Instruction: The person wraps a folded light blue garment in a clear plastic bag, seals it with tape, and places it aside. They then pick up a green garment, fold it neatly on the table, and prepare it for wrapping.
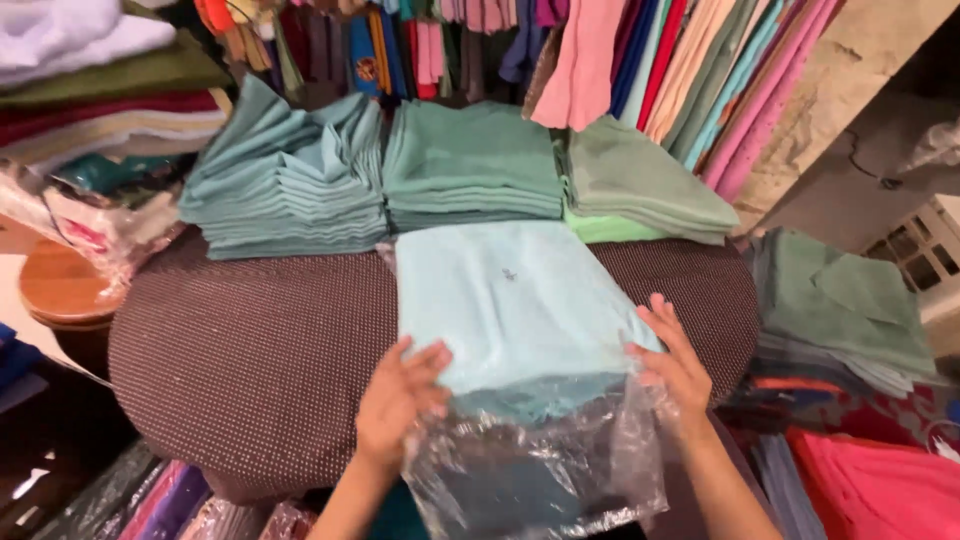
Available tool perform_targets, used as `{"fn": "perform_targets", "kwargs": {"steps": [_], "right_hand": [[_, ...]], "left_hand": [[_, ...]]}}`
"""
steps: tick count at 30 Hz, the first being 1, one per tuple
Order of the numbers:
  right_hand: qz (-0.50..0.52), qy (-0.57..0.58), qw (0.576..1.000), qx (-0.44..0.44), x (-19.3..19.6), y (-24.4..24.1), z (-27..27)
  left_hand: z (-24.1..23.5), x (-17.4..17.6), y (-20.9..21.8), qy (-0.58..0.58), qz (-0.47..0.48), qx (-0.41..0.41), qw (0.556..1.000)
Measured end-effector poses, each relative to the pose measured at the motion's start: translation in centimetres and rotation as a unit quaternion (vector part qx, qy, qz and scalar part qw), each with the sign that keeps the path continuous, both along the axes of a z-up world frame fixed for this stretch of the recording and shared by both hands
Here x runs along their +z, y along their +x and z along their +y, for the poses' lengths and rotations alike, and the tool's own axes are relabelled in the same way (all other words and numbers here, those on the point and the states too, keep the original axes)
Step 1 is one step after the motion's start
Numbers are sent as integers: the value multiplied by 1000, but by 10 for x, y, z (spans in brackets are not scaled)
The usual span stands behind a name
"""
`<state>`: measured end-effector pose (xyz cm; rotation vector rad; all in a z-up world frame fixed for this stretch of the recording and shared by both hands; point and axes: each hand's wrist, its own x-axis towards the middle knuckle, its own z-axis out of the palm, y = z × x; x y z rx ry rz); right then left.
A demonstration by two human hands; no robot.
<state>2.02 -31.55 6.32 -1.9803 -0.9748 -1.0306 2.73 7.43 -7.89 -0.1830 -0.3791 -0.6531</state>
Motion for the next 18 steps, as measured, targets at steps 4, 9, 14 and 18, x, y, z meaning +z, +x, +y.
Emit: {"fn": "perform_targets", "kwargs": {"steps": [4, 9, 14, 18], "right_hand": [[50, 63, 997, 15, 26, 32, 3], [70, -68, 968, -230, 43, 80, -17], [438, 196, 831, -281, 110, -2, 72], [514, 321, 760, -236, 28, -15, 90]], "left_hand": [[-13, 211, -10, 468, -296, 667, 499], [-26, 358, -10, 525, -270, 786, 184], [-49, 400, 68, 810, -315, 493, 50], [-77, 338, 124, 839, -383, 383, 49]]}}
